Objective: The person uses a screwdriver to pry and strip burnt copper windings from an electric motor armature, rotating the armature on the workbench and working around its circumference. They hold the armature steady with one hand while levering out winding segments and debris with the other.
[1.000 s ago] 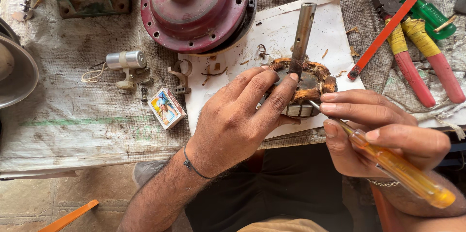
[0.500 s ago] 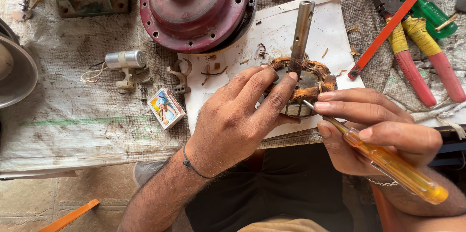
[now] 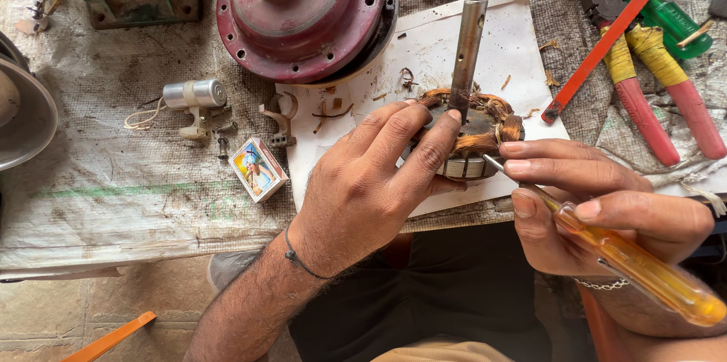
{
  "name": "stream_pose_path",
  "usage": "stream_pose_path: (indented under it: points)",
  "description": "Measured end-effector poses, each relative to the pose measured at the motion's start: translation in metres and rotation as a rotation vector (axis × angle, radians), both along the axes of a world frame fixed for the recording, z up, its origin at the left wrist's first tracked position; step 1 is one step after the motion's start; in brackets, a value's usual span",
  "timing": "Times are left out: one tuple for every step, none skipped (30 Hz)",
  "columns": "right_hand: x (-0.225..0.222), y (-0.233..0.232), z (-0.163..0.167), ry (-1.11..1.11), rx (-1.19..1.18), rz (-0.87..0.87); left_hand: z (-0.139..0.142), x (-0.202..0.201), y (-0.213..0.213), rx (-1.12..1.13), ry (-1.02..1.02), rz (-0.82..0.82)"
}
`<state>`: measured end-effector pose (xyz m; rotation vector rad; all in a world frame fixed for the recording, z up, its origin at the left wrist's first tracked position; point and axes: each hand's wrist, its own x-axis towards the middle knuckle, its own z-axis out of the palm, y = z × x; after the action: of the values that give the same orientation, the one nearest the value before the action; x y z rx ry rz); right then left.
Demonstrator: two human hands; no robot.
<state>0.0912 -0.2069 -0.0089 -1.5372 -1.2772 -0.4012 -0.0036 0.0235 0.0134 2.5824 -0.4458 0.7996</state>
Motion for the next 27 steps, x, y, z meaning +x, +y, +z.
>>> stream_pose_path:
  points:
    - [-0.0016,-0.0014,-0.001,0.012,-0.003,-0.015,0.0,-0.0001,0.0,-0.007,0.002,-0.003]
    - [-0.0035,-0.0026,-0.0017,0.024,-0.006,-0.029,0.0001,-0.0001,0.0,-0.014,0.003,-0.006]
    - [-0.0058,-0.0039,-0.0023,0.034,-0.008,-0.047,0.0001,0.0,0.0,-0.021,0.004,-0.01]
    - [-0.0079,-0.0051,-0.0026,0.043,-0.011,-0.063,0.0003,-0.0001,0.0003,-0.024,0.005,-0.01]
    - [-0.0096,-0.0059,-0.0026,0.053,-0.014,-0.079,0.0006,-0.0002,0.0008,-0.028,0.006,-0.01]
    - [-0.0107,-0.0063,-0.0024,0.061,-0.016,-0.093,0.0008,-0.0001,0.0011,-0.031,0.006,-0.011]
    - [-0.0106,-0.0063,-0.0024,0.06,-0.02,-0.101,0.0009,0.0,0.0009,-0.041,0.011,-0.009]
    - [-0.0104,-0.0058,-0.0021,0.059,-0.023,-0.109,0.0013,-0.0002,0.0008,-0.052,0.016,-0.006]
    - [-0.009,-0.0051,-0.002,0.048,-0.027,-0.112,0.0015,-0.0004,0.0007,-0.062,0.022,-0.004]
    - [-0.0076,-0.0039,-0.002,0.037,-0.025,-0.115,0.0018,-0.0006,0.0007,-0.073,0.023,-0.005]
    - [-0.006,-0.0028,-0.0019,0.026,-0.023,-0.119,0.002,-0.0007,0.0007,-0.083,0.024,-0.006]
    - [-0.0047,-0.0013,-0.0023,0.014,-0.015,-0.123,0.0022,-0.0008,0.0007,-0.094,0.025,-0.006]
    - [-0.0037,-0.0004,-0.0022,0.002,-0.007,-0.127,0.0024,-0.0006,0.0009,-0.094,0.024,-0.005]
    - [-0.0033,0.0001,-0.002,-0.004,-0.017,-0.131,0.0025,-0.0006,0.001,-0.095,0.024,-0.004]
    - [-0.0033,0.0002,-0.0017,-0.01,-0.028,-0.134,0.0026,-0.0007,0.0009,-0.097,0.025,-0.003]
    - [-0.004,0.0004,-0.0014,-0.009,-0.034,-0.138,0.0027,-0.0008,0.0011,-0.1,0.028,-0.005]
    - [-0.0046,0.0004,-0.0011,-0.007,-0.04,-0.141,0.0028,-0.0007,0.0012,-0.103,0.031,-0.008]
    - [-0.0061,0.0004,-0.0007,0.003,-0.04,-0.145,0.0028,-0.0006,0.0011,-0.107,0.033,-0.011]
    - [-0.0069,0.0006,-0.0004,0.012,-0.038,-0.144,0.0027,-0.0006,0.0011,-0.105,0.033,-0.009]
    - [-0.008,0.001,0.0,0.021,-0.037,-0.143,0.0028,-0.0006,0.0011,-0.104,0.032,-0.007]
    - [-0.0087,0.0012,0.0006,0.03,-0.034,-0.136,0.0028,-0.0006,0.001,-0.103,0.031,-0.005]
    - [-0.0094,0.0017,0.001,0.036,-0.035,-0.135,0.0027,-0.0004,0.001,-0.103,0.029,-0.008]
    - [-0.0097,0.0018,0.0016,0.041,-0.036,-0.133,0.0026,-0.0004,0.001,-0.102,0.027,-0.011]
    - [-0.01,0.0022,0.0019,0.044,-0.041,-0.133,0.0027,-0.0006,0.0011,-0.102,0.026,-0.013]
    - [-0.0097,0.0021,0.0024,0.045,-0.049,-0.131,0.0026,-0.0009,0.0009,-0.094,0.025,-0.011]
    - [-0.0098,0.0022,0.0024,0.045,-0.058,-0.129,0.0024,-0.0011,0.0007,-0.087,0.024,-0.009]
    - [-0.0089,0.0019,0.0026,0.041,-0.069,-0.124,0.0022,-0.0009,0.0007,-0.079,0.022,-0.008]
